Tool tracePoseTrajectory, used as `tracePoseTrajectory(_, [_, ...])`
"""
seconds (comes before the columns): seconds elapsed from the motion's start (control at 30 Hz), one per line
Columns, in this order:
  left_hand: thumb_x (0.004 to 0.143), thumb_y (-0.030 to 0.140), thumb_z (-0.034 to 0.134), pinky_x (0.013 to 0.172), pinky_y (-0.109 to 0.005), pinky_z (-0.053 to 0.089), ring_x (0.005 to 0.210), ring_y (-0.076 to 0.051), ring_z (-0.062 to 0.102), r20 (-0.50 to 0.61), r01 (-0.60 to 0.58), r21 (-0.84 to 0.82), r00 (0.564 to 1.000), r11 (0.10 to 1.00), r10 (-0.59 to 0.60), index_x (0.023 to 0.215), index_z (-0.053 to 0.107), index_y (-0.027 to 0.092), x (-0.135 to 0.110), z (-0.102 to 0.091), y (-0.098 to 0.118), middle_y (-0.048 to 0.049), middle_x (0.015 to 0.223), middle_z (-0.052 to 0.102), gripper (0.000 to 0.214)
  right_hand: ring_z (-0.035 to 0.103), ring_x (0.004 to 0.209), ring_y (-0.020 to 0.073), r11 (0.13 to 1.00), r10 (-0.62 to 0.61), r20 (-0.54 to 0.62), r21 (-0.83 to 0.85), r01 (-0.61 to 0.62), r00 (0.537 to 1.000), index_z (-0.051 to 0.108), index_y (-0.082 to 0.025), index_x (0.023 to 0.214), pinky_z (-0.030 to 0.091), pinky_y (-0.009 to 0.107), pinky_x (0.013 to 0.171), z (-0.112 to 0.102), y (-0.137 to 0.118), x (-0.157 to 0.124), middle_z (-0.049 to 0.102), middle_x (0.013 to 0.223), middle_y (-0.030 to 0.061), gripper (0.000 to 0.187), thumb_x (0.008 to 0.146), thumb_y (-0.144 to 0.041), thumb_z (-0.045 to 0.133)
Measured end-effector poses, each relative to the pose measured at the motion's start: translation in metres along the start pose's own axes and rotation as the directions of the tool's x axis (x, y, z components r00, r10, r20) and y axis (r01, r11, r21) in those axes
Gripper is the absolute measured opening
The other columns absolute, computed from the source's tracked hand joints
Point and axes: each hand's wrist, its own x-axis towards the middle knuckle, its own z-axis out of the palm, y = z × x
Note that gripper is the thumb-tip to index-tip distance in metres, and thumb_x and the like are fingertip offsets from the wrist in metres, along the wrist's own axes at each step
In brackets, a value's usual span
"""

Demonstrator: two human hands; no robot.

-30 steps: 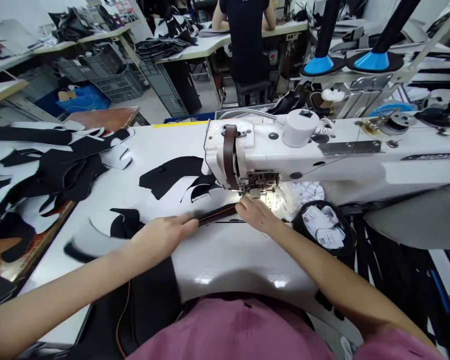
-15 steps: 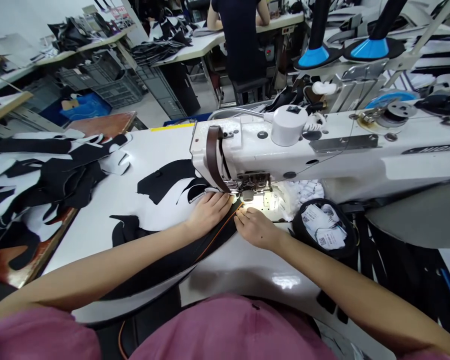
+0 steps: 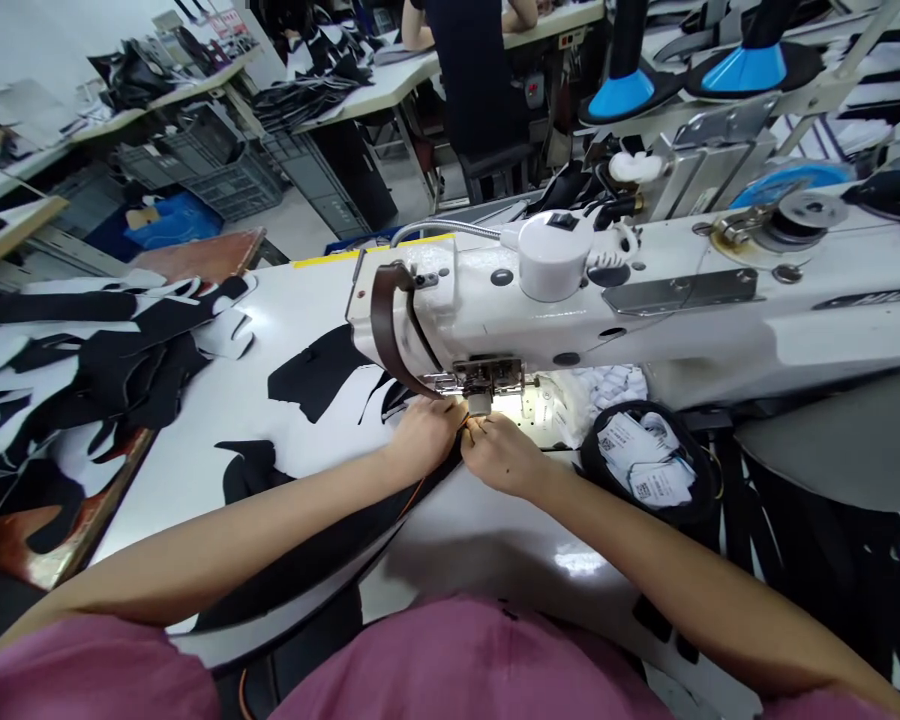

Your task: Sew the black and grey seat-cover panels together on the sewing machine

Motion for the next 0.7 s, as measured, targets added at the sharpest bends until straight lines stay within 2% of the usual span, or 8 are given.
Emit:
tracePoseTrajectory(0.1, [0.094, 0.014, 0.04, 0.087, -0.042, 0.044, 0.101, -0.026, 0.055, -0.041, -0.025, 0.06, 0.999, 0.998, 0.027, 0.109, 0.06, 0.013, -0.006, -0.002, -0.008, -0.0139, 0.105, 0.061, 0.024, 0.057, 0.112, 0.0286, 0.993, -0.086, -0.039, 0.078, 0.089, 0.996, 0.062, -0.002, 0.113, 0.045, 0.045, 0.094, -0.001, -0.006, -0.006, 0.064, 0.116, 0.0217, 0.032, 0.088, -0.005, 0.042])
tracePoseTrajectory(0.2, [0.092, 0.014, 0.042, 0.085, -0.041, 0.045, 0.103, -0.027, 0.053, -0.02, -0.098, 0.054, 0.995, 0.994, 0.099, 0.113, 0.058, 0.013, -0.015, -0.012, -0.015, -0.0141, 0.109, 0.059, 0.026, 0.038, 0.134, 0.0288, 0.943, -0.204, -0.044, 0.261, 0.208, 0.978, 0.047, -0.007, 0.135, 0.028, 0.053, 0.111, -0.003, -0.023, -0.008, 0.05, 0.14, 0.017, 0.046, 0.093, -0.026, 0.049])
tracePoseTrajectory(0.3, [0.085, 0.01, 0.048, 0.079, -0.035, 0.047, 0.096, -0.025, 0.055, 0.08, -0.131, -0.029, 0.988, 0.991, 0.133, 0.107, 0.06, 0.009, -0.016, -0.022, -0.012, -0.0137, 0.102, 0.06, 0.025, 0.037, 0.135, 0.0307, 0.912, -0.163, 0.024, 0.384, 0.142, 0.986, 0.041, -0.007, 0.14, 0.025, 0.056, 0.112, -0.001, -0.048, 0.007, 0.049, 0.14, 0.0188, 0.068, 0.089, -0.051, 0.055])
tracePoseTrajectory(0.37, [0.082, 0.009, 0.05, 0.077, -0.034, 0.047, 0.09, -0.024, 0.056, 0.141, -0.113, -0.022, 0.983, 0.993, 0.115, 0.099, 0.062, 0.007, -0.012, -0.024, -0.007, -0.0141, 0.096, 0.06, 0.021, 0.042, 0.131, 0.0329, 0.909, -0.038, 0.077, 0.417, 0.002, 0.996, 0.043, -0.007, 0.138, 0.03, 0.054, 0.11, 0.004, -0.066, 0.024, 0.053, 0.136, 0.0205, 0.073, 0.086, -0.056, 0.058])
tracePoseTrajectory(0.43, [0.08, 0.009, 0.051, 0.072, -0.034, 0.047, 0.088, -0.025, 0.057, 0.181, -0.106, 0.024, 0.978, 0.994, 0.1, 0.094, 0.062, 0.007, -0.007, -0.022, -0.003, -0.015, 0.093, 0.06, 0.019, 0.046, 0.127, 0.0337, 0.894, 0.109, 0.139, 0.419, -0.159, 0.984, 0.048, -0.008, 0.135, 0.037, 0.05, 0.106, 0.01, -0.08, 0.04, 0.056, 0.132, 0.0201, 0.07, 0.086, -0.058, 0.057])
tracePoseTrajectory(0.5, [0.08, 0.009, 0.051, 0.069, -0.034, 0.046, 0.09, -0.027, 0.057, 0.174, -0.118, 0.065, 0.979, 0.991, 0.106, 0.096, 0.063, 0.006, -0.004, -0.018, -0.002, -0.0159, 0.094, 0.06, 0.02, 0.05, 0.123, 0.0339, 0.874, 0.2, 0.174, 0.413, -0.256, 0.964, 0.05, -0.01, 0.134, 0.042, 0.048, 0.102, 0.015, -0.09, 0.052, 0.059, 0.129, 0.0185, 0.068, 0.086, -0.06, 0.055])
tracePoseTrajectory(0.6, [0.082, 0.009, 0.047, 0.07, -0.035, 0.045, 0.091, -0.027, 0.057, 0.115, -0.105, 0.095, 0.989, 0.99, 0.094, 0.096, 0.063, 0.007, -0.002, -0.013, -0.007, -0.0158, 0.094, 0.06, 0.021, 0.057, 0.113, 0.0316, 0.871, 0.232, 0.164, 0.404, -0.28, 0.959, 0.051, -0.015, 0.133, 0.047, 0.044, 0.096, 0.019, -0.094, 0.063, 0.063, 0.122, 0.0151, 0.059, 0.089, -0.054, 0.054])
tracePoseTrajectory(0.7, [0.081, 0.007, 0.046, 0.074, -0.037, 0.044, 0.089, -0.027, 0.057, 0.094, -0.11, 0.098, 0.99, 0.989, 0.101, 0.091, 0.063, 0.009, -0.001, -0.013, -0.012, -0.0145, 0.09, 0.061, 0.02, 0.062, 0.1, 0.0243, 0.894, 0.203, 0.114, 0.384, -0.231, 0.973, 0.061, -0.022, 0.121, 0.05, 0.036, 0.09, 0.02, -0.095, 0.074, 0.068, 0.109, 0.007, 0.029, 0.096, -0.026, 0.048])
